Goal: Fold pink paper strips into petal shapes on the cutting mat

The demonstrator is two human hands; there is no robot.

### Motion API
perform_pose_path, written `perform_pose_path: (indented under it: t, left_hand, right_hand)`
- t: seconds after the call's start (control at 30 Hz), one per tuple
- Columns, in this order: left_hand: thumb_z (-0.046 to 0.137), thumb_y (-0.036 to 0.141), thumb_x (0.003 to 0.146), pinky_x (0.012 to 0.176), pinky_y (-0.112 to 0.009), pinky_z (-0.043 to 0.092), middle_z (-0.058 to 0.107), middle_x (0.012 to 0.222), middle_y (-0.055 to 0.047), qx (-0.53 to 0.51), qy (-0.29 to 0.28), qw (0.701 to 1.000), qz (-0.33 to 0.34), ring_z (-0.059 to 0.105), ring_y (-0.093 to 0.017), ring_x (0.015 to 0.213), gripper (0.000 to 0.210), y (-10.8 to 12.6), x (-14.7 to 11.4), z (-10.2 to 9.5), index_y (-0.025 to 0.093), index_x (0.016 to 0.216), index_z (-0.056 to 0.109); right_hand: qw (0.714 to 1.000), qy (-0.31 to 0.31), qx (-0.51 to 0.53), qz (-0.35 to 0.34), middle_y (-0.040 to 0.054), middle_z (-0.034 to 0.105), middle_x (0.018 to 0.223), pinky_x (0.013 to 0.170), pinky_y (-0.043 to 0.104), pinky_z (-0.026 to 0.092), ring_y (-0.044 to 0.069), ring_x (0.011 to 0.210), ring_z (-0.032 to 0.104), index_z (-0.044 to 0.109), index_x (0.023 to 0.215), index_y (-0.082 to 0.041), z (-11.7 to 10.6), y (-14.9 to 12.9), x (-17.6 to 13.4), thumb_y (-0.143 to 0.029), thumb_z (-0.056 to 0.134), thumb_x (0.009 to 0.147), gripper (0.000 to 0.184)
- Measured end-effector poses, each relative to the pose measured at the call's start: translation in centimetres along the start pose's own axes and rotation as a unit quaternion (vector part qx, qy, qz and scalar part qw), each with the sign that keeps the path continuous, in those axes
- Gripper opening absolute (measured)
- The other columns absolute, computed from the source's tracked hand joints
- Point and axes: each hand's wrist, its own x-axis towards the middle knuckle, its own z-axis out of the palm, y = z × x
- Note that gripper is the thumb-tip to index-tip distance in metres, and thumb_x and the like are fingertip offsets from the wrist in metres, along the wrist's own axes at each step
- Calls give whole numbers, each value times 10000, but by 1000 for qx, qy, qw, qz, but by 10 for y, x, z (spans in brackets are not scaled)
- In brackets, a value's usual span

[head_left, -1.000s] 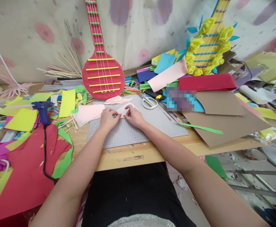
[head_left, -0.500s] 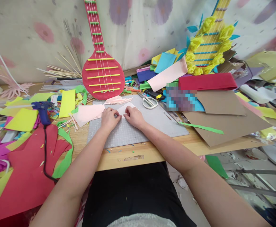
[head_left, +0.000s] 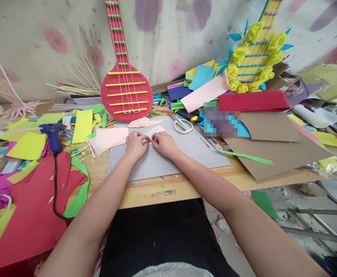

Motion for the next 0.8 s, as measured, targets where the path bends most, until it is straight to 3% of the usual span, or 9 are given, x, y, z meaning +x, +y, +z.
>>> perform_pose_path:
  t: [0.2,0.53,0.8]
  left_hand:
    - [621,274,699,941,-427,336,532,969,-60,-5,-3,1000,-17,475,-268,1032,146,3,2,0,284,808,718]
    - [636,326,705,943,-433,324,529,980,-64,-9,-2,1000,-21,473,-277,1045,137,3,0,1,276,808,711]
    - [650,418,710,936,-441,320,529,1009,-71,-12,2,999,-31,462,-288,1063,190,7,0,4,264,812,693]
  right_hand:
    - [1000,1,-11,3,89,620,899,800,354,386,238,903,508,592,919,-179,2,-3,-1,-338,542,801,204]
    - [1000,-1,26,-17,79,580,905,818,342,390,222,908,468,574,869,-181,1,9,-2,-167,523,731,148]
    - [999,3,49,-1,70,577,908,840,333,374,200,908,476,558,934,-171,3,14,0,-205,507,807,141]
